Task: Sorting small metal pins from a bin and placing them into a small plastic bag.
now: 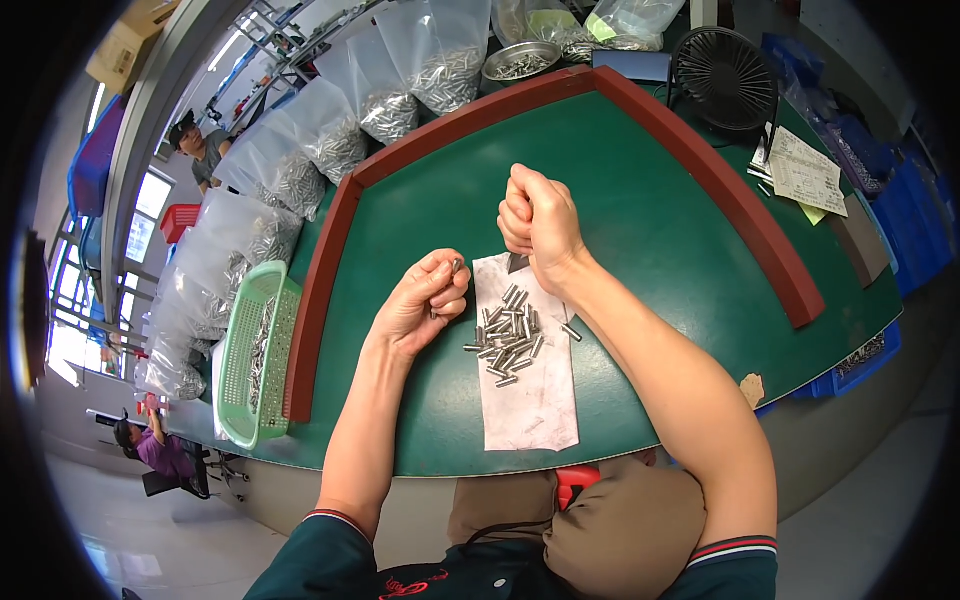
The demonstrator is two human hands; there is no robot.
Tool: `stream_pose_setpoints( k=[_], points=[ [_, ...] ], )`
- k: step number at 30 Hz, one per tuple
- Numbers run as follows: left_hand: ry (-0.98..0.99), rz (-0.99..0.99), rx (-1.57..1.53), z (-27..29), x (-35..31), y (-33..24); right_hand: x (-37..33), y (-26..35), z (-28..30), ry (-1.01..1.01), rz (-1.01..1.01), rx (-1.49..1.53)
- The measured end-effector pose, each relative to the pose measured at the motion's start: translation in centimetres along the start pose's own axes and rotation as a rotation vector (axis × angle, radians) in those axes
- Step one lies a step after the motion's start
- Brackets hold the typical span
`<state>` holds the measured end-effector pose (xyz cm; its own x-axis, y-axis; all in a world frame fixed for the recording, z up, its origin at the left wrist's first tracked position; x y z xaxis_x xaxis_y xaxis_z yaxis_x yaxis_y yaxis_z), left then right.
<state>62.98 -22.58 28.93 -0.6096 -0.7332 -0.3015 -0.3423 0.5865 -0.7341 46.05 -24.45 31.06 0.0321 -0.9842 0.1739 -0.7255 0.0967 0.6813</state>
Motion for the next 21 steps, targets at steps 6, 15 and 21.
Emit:
stream_pose_setpoints(
  k=[6,15,21],
  points=[
    [-0.042,-0.003,0.113,-0.7,0.0,0.0,-0.1,0.1,0.2,-0.005,0.009,-0.004],
    [-0.597,-0.462,1.489,-3.1,0.8,0.3,-0.4,0.6,-0.9,0.006,0.049,-0.016],
    [-0.583,-0.309,1.4,-3.2,-0.2,-0.1,-0.8,-0.2,-0.9,0.01,0.033,0.005]
  ],
)
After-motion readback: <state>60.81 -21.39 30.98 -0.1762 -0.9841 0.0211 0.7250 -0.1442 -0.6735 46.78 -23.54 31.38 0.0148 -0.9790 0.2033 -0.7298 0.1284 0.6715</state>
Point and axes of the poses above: each hand's wrist, its own x-axis towards the middle knuckle, its own z-axis out of the back of the hand, y = z × x, the point moved 3 cm from there along x, towards the middle knuckle, and after that the axes turned 8 degrees about z, right-handed, at the moved point
